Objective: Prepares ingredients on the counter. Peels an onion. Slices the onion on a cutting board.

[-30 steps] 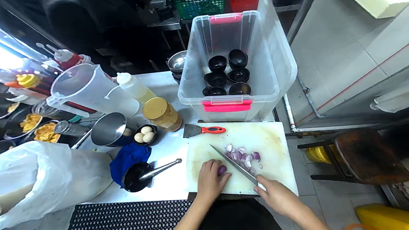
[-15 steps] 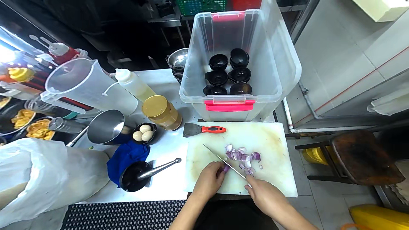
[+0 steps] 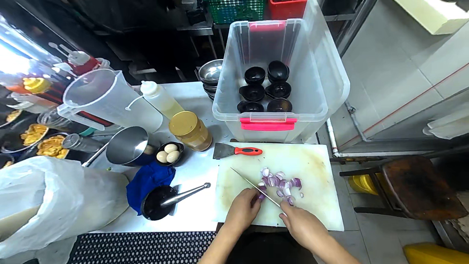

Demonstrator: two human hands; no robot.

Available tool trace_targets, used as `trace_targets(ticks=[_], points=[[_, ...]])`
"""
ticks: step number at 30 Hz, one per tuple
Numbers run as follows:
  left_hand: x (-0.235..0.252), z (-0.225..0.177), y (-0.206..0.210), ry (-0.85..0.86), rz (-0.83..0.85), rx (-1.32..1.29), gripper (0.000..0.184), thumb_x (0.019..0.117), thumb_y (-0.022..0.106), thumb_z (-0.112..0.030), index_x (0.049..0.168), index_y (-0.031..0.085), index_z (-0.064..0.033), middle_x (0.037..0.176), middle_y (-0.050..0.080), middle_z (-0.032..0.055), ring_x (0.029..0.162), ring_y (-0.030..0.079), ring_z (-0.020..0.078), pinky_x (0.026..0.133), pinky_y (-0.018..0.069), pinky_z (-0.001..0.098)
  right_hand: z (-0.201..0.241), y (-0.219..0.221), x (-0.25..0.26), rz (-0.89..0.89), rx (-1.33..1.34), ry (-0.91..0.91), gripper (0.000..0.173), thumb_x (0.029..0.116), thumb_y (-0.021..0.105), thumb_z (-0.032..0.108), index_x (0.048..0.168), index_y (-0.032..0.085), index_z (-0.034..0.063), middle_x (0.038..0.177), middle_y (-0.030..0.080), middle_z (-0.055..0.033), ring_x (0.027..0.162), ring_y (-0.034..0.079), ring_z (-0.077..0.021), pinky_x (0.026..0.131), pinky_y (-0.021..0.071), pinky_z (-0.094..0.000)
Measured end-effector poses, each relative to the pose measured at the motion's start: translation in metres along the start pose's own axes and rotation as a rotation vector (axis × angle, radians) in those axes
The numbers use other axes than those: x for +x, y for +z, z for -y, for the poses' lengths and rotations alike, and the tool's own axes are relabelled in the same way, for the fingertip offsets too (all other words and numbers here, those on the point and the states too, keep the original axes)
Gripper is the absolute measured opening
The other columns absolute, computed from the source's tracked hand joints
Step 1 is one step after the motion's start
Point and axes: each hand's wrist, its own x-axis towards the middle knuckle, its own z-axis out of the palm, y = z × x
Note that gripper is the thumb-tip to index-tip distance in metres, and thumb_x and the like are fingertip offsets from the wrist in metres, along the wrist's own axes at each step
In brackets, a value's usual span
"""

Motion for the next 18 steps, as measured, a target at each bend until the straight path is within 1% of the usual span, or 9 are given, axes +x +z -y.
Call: trace_targets(ticks=[4, 7, 11, 14, 16, 18], points=[[-0.003, 0.003, 0.004, 0.023, -0.051, 0.004, 0.028, 0.1, 0.059, -0.033, 0.108, 0.073, -0.0094, 0.101, 0.071, 0.0054, 0.09, 0.069, 0.0134, 0.086, 0.0588, 0.0308, 0.002, -0.005, -0.008, -0.018, -0.012, -0.036, 0.034, 0.1102, 0.039, 0.041, 0.124, 0.054, 0.014, 0.096, 0.069, -0.0151, 0.09, 0.072, -0.0368, 0.073, 0.058, -0.0552], [-0.004, 0.005, 0.006, 0.044, -0.076, 0.002, 0.026, 0.0995, 0.06, -0.032, 0.107, 0.073, -0.0106, 0.099, 0.071, 0.0041, 0.087, 0.068, 0.0117, 0.083, 0.0592, 0.0295, 0.001, 0.001, 0.001, 0.002, 0.0, -0.027, 0.033, 0.11, 0.04, 0.04, 0.126, 0.053, 0.0139, 0.099, 0.069, -0.0165, 0.093, 0.071, -0.0384, 0.075, 0.0576, -0.0573], [-0.005, 0.004, 0.005, 0.034, -0.072, 0.008, 0.028, 0.1006, 0.059, -0.033, 0.107, 0.074, -0.0101, 0.101, 0.072, 0.004, 0.088, 0.069, 0.0114, 0.085, 0.059, 0.0293, 0.007, -0.008, -0.011, -0.005, -0.02, -0.033, 0.034, 0.1103, 0.038, 0.042, 0.124, 0.053, 0.0144, 0.095, 0.068, -0.0149, 0.09, 0.072, -0.0366, 0.073, 0.0579, -0.0551], [-0.008, 0.007, 0.008, 0.061, -0.108, 0.012, 0.025, 0.1003, 0.061, -0.032, 0.107, 0.074, -0.0109, 0.1, 0.072, 0.0031, 0.088, 0.069, 0.0103, 0.084, 0.0595, 0.0287, 0.001, 0.001, 0.001, 0.027, 0.009, -0.03, 0.035, 0.1102, 0.039, 0.041, 0.129, 0.052, 0.0141, 0.099, 0.069, -0.017, 0.093, 0.071, -0.039, 0.076, 0.0575, -0.0581], [-0.008, 0.008, 0.012, 0.088, -0.144, 0.014, 0.024, 0.1, 0.061, -0.031, 0.106, 0.074, -0.0108, 0.1, 0.072, 0.0028, 0.088, 0.069, 0.0099, 0.084, 0.0598, 0.0281, 0.003, -0.006, -0.002, 0.026, -0.008, -0.022, 0.034, 0.1101, 0.039, 0.042, 0.127, 0.052, 0.0151, 0.098, 0.069, -0.0161, 0.092, 0.071, -0.0383, 0.075, 0.0575, -0.0574], [-0.011, 0.008, 0.011, 0.091, -0.146, 0.017, 0.024, 0.1, 0.062, -0.028, 0.106, 0.075, -0.0093, 0.102, 0.073, 0.004, 0.091, 0.07, 0.0113, 0.087, 0.0596, 0.0295, 0.004, -0.008, -0.009, -0.001, 0.004, -0.051, 0.034, 0.1099, 0.041, 0.041, 0.124, 0.053, 0.0135, 0.097, 0.069, -0.0164, 0.09, 0.072, -0.0382, 0.073, 0.0577, -0.057]])
